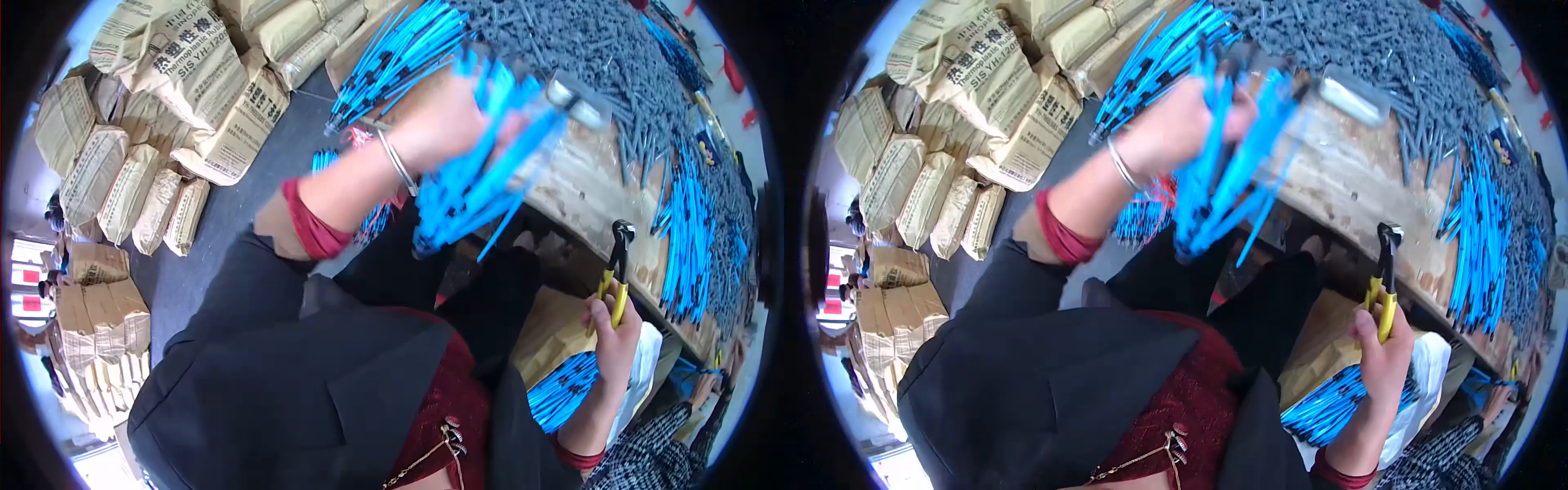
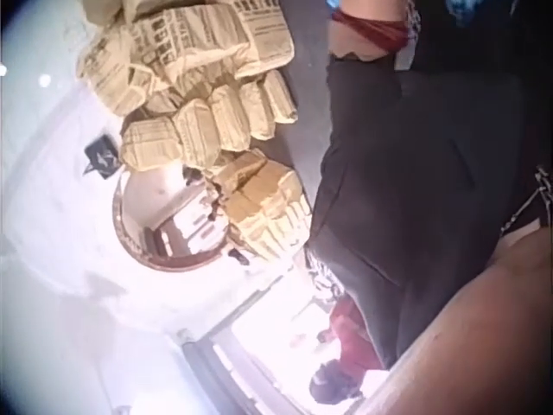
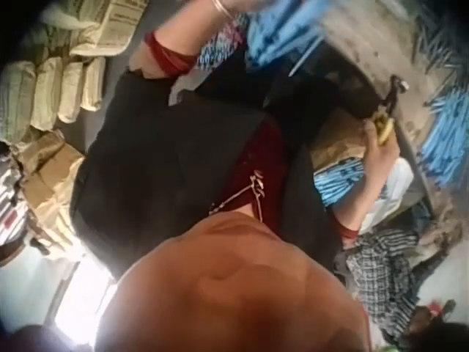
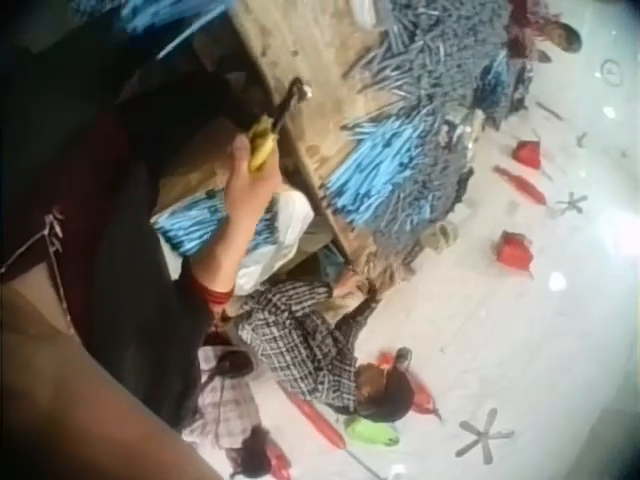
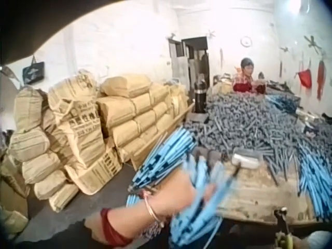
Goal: The person assembles umbrella ribs by inserting blue plastic struts into a central hub, trimming the wire with pliers, and attaching and organizing blue struts by hand.
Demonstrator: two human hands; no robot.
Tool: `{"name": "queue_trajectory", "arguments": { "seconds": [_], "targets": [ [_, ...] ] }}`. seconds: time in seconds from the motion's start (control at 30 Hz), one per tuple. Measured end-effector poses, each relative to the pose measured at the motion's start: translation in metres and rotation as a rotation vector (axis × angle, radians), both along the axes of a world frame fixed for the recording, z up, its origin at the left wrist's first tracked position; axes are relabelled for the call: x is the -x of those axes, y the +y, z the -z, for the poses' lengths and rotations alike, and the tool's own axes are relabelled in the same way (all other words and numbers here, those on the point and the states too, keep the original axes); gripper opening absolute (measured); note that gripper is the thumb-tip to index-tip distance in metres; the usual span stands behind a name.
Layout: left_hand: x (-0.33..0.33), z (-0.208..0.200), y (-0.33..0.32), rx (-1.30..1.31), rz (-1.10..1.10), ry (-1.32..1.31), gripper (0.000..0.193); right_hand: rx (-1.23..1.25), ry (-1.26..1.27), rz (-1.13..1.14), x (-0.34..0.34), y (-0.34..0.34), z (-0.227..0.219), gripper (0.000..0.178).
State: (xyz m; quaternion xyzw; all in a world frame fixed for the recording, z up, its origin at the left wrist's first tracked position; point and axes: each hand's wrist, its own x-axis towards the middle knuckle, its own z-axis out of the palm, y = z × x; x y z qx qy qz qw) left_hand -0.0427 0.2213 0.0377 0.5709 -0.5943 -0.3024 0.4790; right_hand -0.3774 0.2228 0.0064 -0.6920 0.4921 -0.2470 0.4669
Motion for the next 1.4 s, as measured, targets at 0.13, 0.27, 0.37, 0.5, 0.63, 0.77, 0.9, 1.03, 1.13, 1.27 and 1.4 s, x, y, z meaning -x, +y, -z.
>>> {"name": "queue_trajectory", "arguments": {
  "seconds": [0.13, 0.27, 0.37, 0.5, 0.63, 0.77, 0.9, 1.03, 1.13, 1.27, 1.4],
  "targets": [
    [-0.052, -0.046, -0.05, -0.183, -0.234, -0.036, 0.045, -0.005, -0.036, 0.044, 0.0, -0.022, 0.0, 0.024],
    [-0.115, -0.022, -0.134, -0.224, -0.478, -0.838, 0.058, 0.074, 0.056, -0.028, -0.004, -0.038, 0.013, 0.028],
    [-0.117, -0.013, -0.15, -0.226, -0.603, -0.932, 0.057, 0.162, 0.114, -0.057, -0.015, -0.044, 0.009, 0.032],
    [-0.101, 0.002, -0.153, 0.059, -0.693, -0.819, 0.047, 0.255, 0.17, -0.088, -0.028, -0.052, 0.001, 0.036],
    [-0.078, 0.015, -0.128, 0.64, -0.239, -1.125, 0.036, 0.253, 0.204, -0.108, -0.038, -0.061, 0.0, 0.036],
    [-0.062, 0.028, -0.106, 0.592, 0.101, -1.415, 0.029, 0.271, 0.207, -0.094, -0.044, -0.064, 0.0, 0.036],
    [-0.082, 0.039, -0.105, 0.407, -0.036, -1.668, 0.024, 0.4, 0.253, -0.095, -0.046, -0.071, 0.008, 0.036],
    [-0.116, 0.046, -0.103, 0.385, -0.012, -1.7, 0.028, 0.71, 0.429, -0.072, -0.045, -0.09, 0.021, 0.04],
    [-0.103, 0.043, -0.102, 0.446, 0.136, -1.652, 0.023, 0.804, 0.535, -0.053, -0.051, -0.107, 0.026, 0.044],
    [-0.073, 0.032, -0.105, 0.365, 0.216, -1.542, 0.02, 0.915, 0.572, -0.069, -0.044, -0.12, 0.043, 0.039],
    [-0.033, 0.014, -0.113, 0.473, 0.167, -1.176, 0.022, 0.935, 0.518, -0.048, -0.012, -0.146, 0.035, 0.028]
  ]
}}
